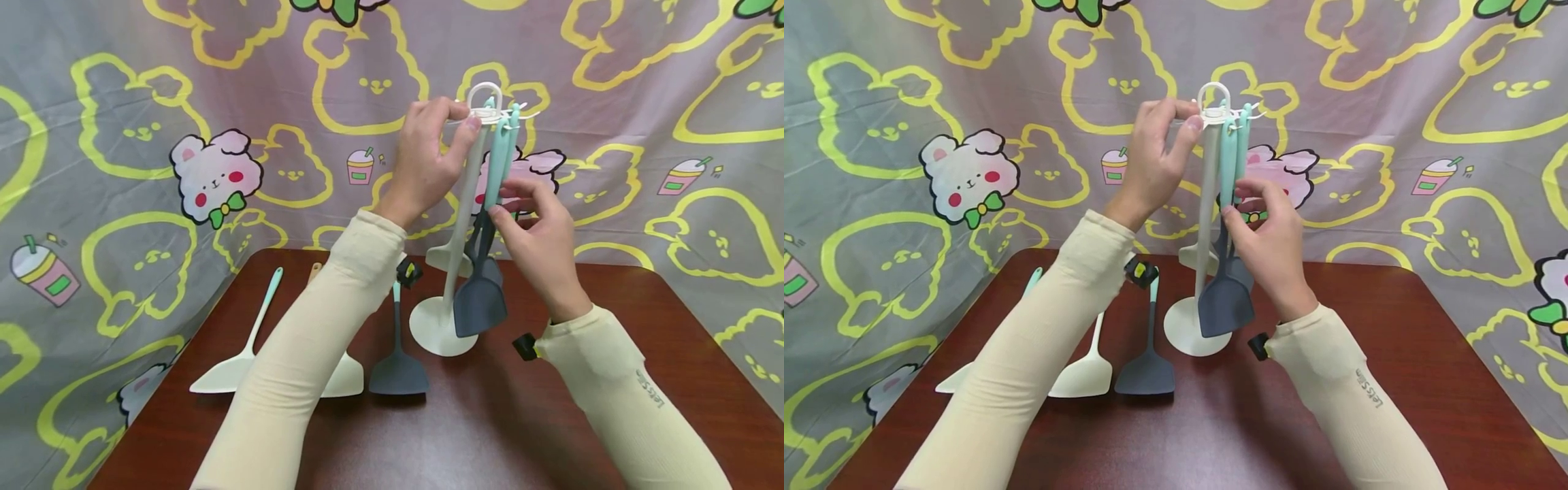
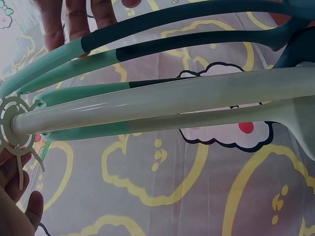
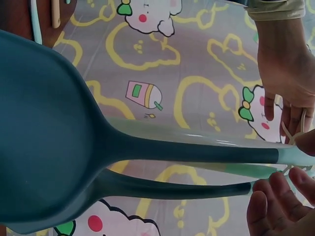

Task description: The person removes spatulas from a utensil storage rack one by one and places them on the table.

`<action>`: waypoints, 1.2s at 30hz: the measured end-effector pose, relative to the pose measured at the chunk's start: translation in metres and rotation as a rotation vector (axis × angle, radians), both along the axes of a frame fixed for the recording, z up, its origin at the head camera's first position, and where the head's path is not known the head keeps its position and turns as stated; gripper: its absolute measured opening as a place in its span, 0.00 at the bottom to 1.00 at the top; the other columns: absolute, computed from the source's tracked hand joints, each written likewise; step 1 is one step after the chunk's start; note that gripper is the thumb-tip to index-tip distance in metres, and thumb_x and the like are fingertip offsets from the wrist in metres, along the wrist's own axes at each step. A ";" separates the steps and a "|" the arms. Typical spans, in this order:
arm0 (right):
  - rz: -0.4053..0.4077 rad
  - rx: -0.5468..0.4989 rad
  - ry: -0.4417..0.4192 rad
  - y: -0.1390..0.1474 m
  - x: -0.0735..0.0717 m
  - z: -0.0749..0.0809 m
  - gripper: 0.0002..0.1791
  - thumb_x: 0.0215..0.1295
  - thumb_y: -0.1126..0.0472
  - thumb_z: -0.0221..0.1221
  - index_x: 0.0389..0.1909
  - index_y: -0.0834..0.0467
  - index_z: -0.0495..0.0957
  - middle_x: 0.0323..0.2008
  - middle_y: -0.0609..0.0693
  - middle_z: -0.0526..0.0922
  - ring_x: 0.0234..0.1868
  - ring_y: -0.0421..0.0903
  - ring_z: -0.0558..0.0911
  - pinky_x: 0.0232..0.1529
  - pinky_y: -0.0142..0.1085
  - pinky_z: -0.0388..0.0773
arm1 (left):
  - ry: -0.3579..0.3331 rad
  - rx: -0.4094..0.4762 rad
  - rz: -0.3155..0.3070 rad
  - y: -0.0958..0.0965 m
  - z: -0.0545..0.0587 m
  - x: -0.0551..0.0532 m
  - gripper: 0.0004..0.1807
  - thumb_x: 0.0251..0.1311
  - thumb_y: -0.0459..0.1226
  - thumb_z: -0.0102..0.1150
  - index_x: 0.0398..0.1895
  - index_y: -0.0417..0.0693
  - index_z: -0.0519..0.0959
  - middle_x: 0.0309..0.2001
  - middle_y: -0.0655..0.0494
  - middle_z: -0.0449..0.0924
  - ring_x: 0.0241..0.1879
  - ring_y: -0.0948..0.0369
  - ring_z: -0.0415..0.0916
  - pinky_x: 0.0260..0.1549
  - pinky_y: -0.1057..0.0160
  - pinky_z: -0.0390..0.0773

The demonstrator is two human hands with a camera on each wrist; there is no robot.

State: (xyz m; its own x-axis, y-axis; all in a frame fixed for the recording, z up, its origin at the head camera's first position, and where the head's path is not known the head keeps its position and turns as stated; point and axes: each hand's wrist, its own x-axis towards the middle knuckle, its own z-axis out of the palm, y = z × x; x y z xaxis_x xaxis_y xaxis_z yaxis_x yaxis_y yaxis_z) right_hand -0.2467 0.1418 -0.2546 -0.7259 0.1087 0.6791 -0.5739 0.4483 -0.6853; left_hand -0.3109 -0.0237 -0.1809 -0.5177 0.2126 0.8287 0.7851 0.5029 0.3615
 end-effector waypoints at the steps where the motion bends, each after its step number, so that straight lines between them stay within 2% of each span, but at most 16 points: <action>1: -0.004 0.004 -0.005 -0.001 -0.001 0.000 0.18 0.65 0.61 0.61 0.56 0.55 0.78 0.48 0.52 0.83 0.40 0.33 0.81 0.38 0.24 0.76 | 0.001 0.001 0.001 0.000 0.000 0.000 0.15 0.69 0.44 0.48 0.47 0.44 0.79 0.53 0.53 0.83 0.55 0.58 0.70 0.57 0.71 0.64; 7: -0.028 0.018 -0.037 -0.007 -0.003 -0.005 0.17 0.65 0.59 0.61 0.54 0.58 0.78 0.48 0.52 0.84 0.37 0.31 0.80 0.37 0.22 0.75 | -0.006 0.008 -0.006 -0.001 -0.001 0.000 0.16 0.68 0.44 0.49 0.47 0.44 0.79 0.54 0.54 0.83 0.56 0.58 0.70 0.57 0.72 0.65; 15: -0.058 0.008 -0.037 -0.012 -0.005 -0.009 0.14 0.63 0.59 0.64 0.49 0.60 0.81 0.41 0.52 0.86 0.30 0.29 0.79 0.34 0.20 0.75 | -0.001 0.018 -0.007 -0.002 -0.001 0.000 0.16 0.68 0.44 0.49 0.47 0.44 0.80 0.53 0.53 0.84 0.57 0.57 0.70 0.58 0.72 0.65; 27: -0.076 0.006 -0.040 -0.012 -0.005 -0.018 0.14 0.64 0.56 0.64 0.47 0.59 0.83 0.39 0.53 0.87 0.30 0.29 0.78 0.33 0.20 0.74 | -0.055 0.003 0.001 -0.002 0.001 0.002 0.17 0.69 0.46 0.48 0.49 0.46 0.79 0.55 0.55 0.83 0.59 0.59 0.69 0.59 0.71 0.65; 36: -0.080 -0.007 -0.026 -0.013 -0.007 -0.021 0.13 0.64 0.56 0.65 0.45 0.58 0.84 0.35 0.53 0.86 0.29 0.28 0.78 0.32 0.20 0.74 | -0.038 0.019 -0.011 -0.002 0.000 0.001 0.16 0.68 0.45 0.49 0.47 0.46 0.80 0.54 0.55 0.84 0.57 0.59 0.69 0.57 0.71 0.65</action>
